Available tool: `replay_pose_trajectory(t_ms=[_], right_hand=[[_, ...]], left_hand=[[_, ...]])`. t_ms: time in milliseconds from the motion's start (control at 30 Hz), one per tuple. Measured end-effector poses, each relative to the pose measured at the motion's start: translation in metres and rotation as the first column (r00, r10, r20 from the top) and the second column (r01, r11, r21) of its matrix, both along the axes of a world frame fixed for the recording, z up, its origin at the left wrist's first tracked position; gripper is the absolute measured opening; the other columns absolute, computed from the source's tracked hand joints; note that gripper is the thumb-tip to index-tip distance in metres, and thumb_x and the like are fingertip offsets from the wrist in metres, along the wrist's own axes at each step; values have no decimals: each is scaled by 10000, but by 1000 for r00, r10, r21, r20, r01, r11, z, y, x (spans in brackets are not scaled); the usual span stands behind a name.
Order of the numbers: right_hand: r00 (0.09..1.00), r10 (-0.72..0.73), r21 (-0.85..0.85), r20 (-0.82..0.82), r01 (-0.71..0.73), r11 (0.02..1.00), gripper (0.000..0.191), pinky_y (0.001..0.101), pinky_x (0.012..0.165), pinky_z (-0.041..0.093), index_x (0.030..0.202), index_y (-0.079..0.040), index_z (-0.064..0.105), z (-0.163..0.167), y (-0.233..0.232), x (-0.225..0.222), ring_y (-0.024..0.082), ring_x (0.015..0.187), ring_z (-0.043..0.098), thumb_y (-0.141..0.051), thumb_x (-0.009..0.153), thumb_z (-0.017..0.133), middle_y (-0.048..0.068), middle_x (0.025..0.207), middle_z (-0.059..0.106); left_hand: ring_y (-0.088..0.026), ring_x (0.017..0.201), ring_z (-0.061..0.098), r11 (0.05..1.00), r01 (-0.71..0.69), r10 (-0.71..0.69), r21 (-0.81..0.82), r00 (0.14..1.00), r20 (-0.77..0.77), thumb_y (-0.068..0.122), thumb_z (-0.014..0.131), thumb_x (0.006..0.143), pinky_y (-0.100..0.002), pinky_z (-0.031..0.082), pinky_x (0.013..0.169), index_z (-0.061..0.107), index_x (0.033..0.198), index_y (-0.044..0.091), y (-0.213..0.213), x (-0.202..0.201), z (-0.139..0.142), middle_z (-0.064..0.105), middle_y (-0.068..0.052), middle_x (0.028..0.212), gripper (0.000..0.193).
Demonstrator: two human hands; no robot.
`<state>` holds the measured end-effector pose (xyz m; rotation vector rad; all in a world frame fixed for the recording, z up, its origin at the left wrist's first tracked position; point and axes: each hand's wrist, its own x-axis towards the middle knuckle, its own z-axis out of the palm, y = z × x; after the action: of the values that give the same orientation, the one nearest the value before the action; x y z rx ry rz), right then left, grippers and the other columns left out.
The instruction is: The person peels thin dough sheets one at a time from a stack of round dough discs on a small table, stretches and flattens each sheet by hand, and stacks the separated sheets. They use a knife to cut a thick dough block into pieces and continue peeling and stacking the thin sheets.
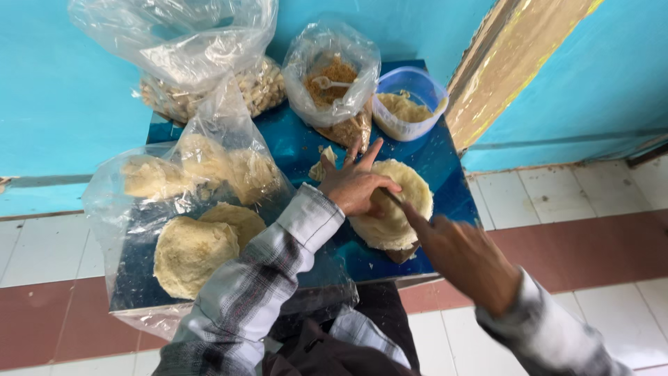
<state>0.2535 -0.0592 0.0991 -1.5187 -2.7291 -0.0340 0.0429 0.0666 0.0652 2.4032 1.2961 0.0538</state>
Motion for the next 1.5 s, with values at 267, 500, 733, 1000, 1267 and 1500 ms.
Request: replay_pose_trajectory(t_ms=[267,500,733,1000,1267,1500], right_hand=[[998,13,77,-54,-9,997,789,412,448,547,1526,10,372,-14,28,-20,294,538,681,-13,791,657,186,717,677],[1000,-29,-56,10,30,998,816,424,447,538,1584,11,309,3,-2,-4,268,496,663,21,825,607,146,698,660],[995,-37,26,-90,39,999,801,426,442,541,1531,36,340,-18,15,-18,307,525,668,9,781,620,195,711,659],[989,-141,-122,53,146,982,798,362,391,535,1620,6,277,-18,-32,3,191,444,643,19,876,565,139,715,675],[965,-251,-169,81,261,950,804,378,375,573,1629,-78,244,-30,-88,22,197,401,648,-25,897,573,150,757,683],[942,-323,-198,94,336,921,870,434,486,617,1664,-198,237,-51,-143,59,260,489,731,-130,882,614,129,786,717]], left_hand=[[-452,1564,-47,999,45,-45,7,999,29,461,924,663,-914,95,1025,672,1231,528,7,-1,0,23,-60,1724,625],[-426,1566,-67,998,10,-12,-62,999,-39,474,931,640,-903,91,1042,652,1243,544,9,-5,3,22,-42,1713,668],[-482,1555,-55,999,38,-38,-21,999,5,450,930,654,-907,122,1017,645,1277,551,23,-7,-18,66,-83,1703,693],[-478,1537,-34,993,120,-120,6,986,114,495,929,645,-894,93,1061,659,1254,562,25,-6,-33,74,-136,1668,670],[-502,1546,-84,984,83,-75,-155,996,52,464,909,675,-907,79,1023,639,1281,557,13,-6,-15,17,-103,1714,669],[-472,1553,134,961,262,-271,87,953,134,481,923,733,-768,134,1206,657,1349,477,25,-8,-41,301,-105,1596,671]])
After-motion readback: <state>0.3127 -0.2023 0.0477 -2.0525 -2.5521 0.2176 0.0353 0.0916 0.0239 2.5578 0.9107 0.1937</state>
